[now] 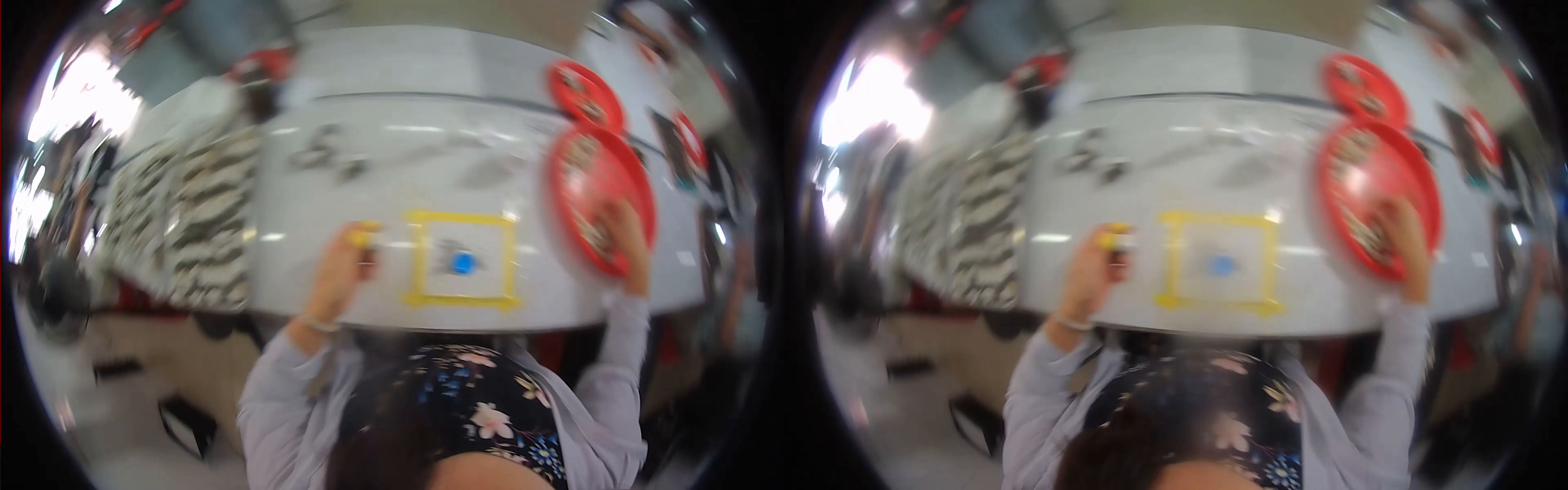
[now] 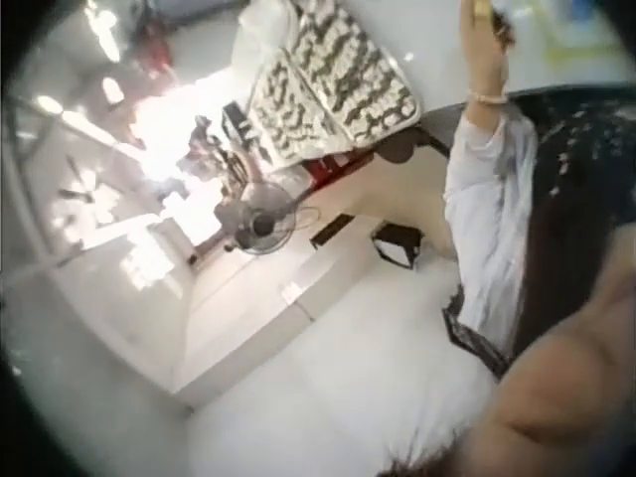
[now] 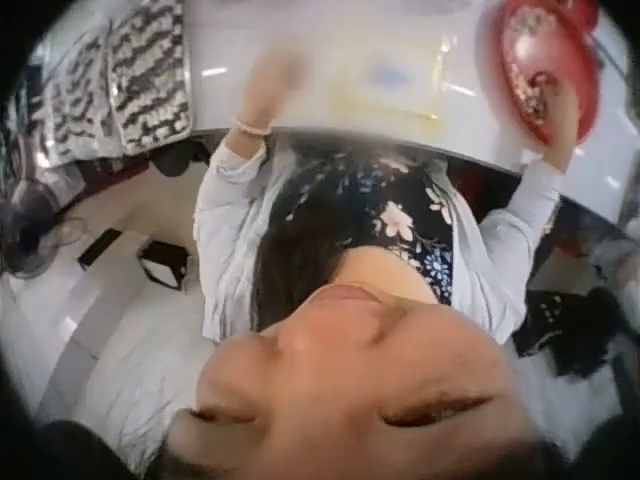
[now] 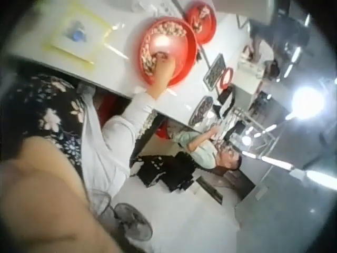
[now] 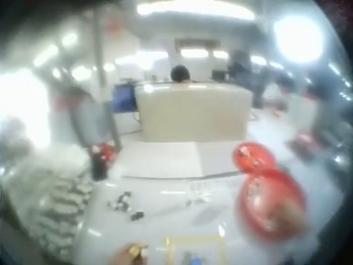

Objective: The person assembles and sorts small plastic components by hand at a workshop table, placing them into a tray, onto a plastic plate, and into a storage bin.

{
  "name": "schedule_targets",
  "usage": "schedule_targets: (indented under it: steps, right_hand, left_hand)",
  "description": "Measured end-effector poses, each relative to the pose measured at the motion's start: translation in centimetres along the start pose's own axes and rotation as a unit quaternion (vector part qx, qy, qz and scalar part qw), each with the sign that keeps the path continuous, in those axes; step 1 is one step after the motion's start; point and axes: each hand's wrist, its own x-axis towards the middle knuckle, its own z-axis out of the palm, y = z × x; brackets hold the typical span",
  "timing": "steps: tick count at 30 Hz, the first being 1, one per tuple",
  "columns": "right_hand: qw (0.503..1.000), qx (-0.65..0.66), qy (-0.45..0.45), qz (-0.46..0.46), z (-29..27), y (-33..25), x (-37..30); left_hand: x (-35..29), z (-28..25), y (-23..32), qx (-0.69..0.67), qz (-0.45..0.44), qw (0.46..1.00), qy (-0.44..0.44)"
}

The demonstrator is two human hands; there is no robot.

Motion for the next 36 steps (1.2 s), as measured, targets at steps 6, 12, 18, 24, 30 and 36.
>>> schedule_targets:
  steps: [6, 12, 18, 24, 30, 36]
  right_hand:
    - [0.973, 0.228, 0.042, 0.012, 1.3, -0.6, 0.7]
    - [0.914, 0.403, -0.019, -0.038, 2.3, -9.5, -2.8]
    - [0.887, 0.452, -0.086, -0.027, 6.7, -13.2, -6.8]
    - [0.960, 0.243, -0.028, -0.136, 8.4, -15.8, -7.9]
    - [0.965, 0.112, 0.013, -0.236, 7.6, -15.6, -6.8]
    - [0.943, 0.006, 0.033, -0.330, 7.3, -15.7, -7.8]
  left_hand:
    - [-2.7, 2.5, -2.9, -0.170, 0.003, 0.985, -0.012]
    - [-3.8, 2.7, -5.3, -0.214, 0.048, 0.976, -0.006]
    - [-4.0, 3.1, -5.6, -0.253, 0.028, 0.966, -0.047]
    - [-3.0, 3.0, -5.9, -0.266, 0.045, 0.963, 0.007]
    - [-1.8, 3.4, -5.1, -0.262, 0.021, 0.965, 0.000]
    - [-2.4, 3.2, -5.5, -0.268, 0.040, 0.963, -0.006]
